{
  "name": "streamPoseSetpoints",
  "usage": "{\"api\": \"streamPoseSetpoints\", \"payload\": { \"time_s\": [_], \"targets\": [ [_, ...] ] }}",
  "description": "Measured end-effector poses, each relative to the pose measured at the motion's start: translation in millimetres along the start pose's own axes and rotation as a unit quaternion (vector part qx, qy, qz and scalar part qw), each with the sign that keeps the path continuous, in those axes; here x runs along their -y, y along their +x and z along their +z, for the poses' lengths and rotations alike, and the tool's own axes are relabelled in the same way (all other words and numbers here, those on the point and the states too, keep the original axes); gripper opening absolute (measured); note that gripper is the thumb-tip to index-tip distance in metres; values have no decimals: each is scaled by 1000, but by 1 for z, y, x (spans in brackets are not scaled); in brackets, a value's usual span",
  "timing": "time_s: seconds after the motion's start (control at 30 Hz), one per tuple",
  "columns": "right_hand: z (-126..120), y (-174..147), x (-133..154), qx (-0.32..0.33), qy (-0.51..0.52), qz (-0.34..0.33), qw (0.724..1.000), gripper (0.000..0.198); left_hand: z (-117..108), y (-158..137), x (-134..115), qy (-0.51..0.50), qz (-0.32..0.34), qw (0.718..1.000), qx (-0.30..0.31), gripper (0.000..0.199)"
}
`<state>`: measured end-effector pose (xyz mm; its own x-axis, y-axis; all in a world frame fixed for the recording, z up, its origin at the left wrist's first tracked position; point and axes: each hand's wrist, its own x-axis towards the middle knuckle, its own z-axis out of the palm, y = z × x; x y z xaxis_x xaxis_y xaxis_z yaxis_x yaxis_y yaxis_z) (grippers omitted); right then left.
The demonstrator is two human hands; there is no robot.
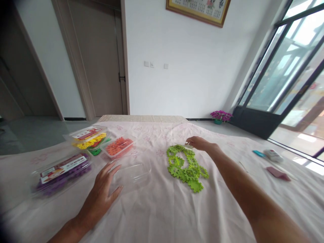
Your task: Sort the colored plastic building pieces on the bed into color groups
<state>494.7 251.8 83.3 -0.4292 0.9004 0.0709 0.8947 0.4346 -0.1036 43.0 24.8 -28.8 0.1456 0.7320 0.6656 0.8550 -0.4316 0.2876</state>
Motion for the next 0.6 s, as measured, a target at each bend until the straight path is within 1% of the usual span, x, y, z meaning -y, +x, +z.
{"api": "streamPoseSetpoints", "payload": {
  "time_s": [0.07,0.1,0.23,0.3,0.33,0.37,0.4,0.47,0.5,0.53,0.57,0.6],
  "targets": [
    [-4,-20,23,64,25,-60,996,28,0,0,-1,-4,3,1000,-4,58],
    [-5,-32,36,78,33,-76,993,28,-1,1,-1,-6,4,1000,-6,57],
    [-14,-74,82,73,44,-106,991,28,-1,1,-1,-12,3,1000,-10,56],
    [-19,-91,95,50,55,-92,993,29,-1,1,0,-14,6,1000,-12,53],
    [-21,-98,97,27,52,-63,996,30,-1,1,0,-15,7,1000,-15,52],
    [-24,-104,96,0,39,-19,999,33,-1,1,0,-16,8,1000,-17,50],
    [-26,-111,94,-28,14,40,999,35,-1,1,0,-17,7,1000,-20,48],
    [-27,-124,86,-66,-58,167,982,42,-1,1,1,-18,5,999,-27,43],
    [-27,-131,83,-69,-94,219,969,45,-1,1,1,-19,3,999,-30,40],
    [-25,-138,82,-60,-119,256,958,48,-2,1,2,-21,0,999,-33,38],
    [-22,-144,83,-43,-133,276,951,50,-2,1,3,-23,-3,999,-36,35],
    [-19,-150,87,-21,-138,283,949,51,-2,1,4,-25,-6,999,-39,32]
  ]
}}
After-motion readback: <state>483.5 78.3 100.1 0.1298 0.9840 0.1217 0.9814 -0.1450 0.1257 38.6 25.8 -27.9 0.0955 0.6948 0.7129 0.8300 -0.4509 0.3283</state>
